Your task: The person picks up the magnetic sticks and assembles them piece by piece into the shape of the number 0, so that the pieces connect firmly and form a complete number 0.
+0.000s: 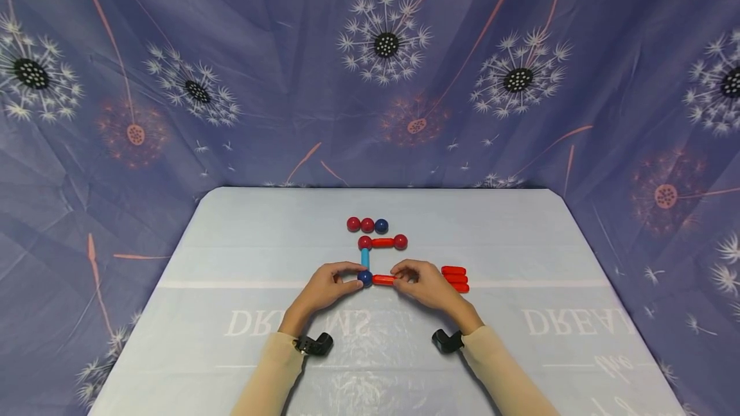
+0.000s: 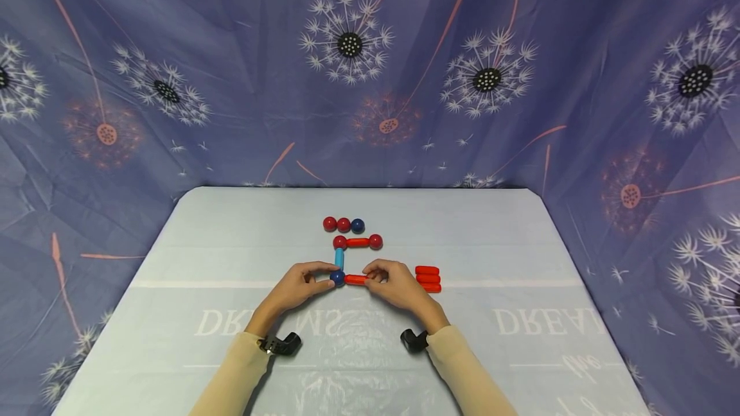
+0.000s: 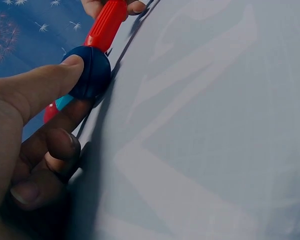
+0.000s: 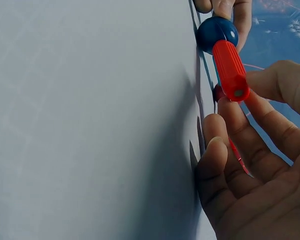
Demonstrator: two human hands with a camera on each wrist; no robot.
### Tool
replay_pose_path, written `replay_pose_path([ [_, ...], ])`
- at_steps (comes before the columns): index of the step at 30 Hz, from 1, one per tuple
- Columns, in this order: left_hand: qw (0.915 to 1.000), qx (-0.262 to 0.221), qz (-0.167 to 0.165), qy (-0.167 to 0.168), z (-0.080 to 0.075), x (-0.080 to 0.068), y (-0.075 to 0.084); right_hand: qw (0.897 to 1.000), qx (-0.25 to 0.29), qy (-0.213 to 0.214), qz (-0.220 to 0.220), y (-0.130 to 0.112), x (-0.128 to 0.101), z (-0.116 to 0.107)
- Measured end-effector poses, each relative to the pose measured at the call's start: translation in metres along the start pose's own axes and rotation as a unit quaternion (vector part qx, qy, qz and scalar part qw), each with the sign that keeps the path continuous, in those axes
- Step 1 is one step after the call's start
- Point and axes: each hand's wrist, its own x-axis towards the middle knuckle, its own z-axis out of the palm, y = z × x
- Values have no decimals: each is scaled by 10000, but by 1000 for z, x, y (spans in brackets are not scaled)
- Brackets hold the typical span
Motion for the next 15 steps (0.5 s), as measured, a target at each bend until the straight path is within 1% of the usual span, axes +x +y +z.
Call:
replay_pose_path([
  [9,10000,-12,-47,5,0,0,-1,9997,-130,-143,113,0,-2,-1],
  [15,10000,6,-67,6,0,0,0,9993,-244,-289,66,-1,-3,-1],
])
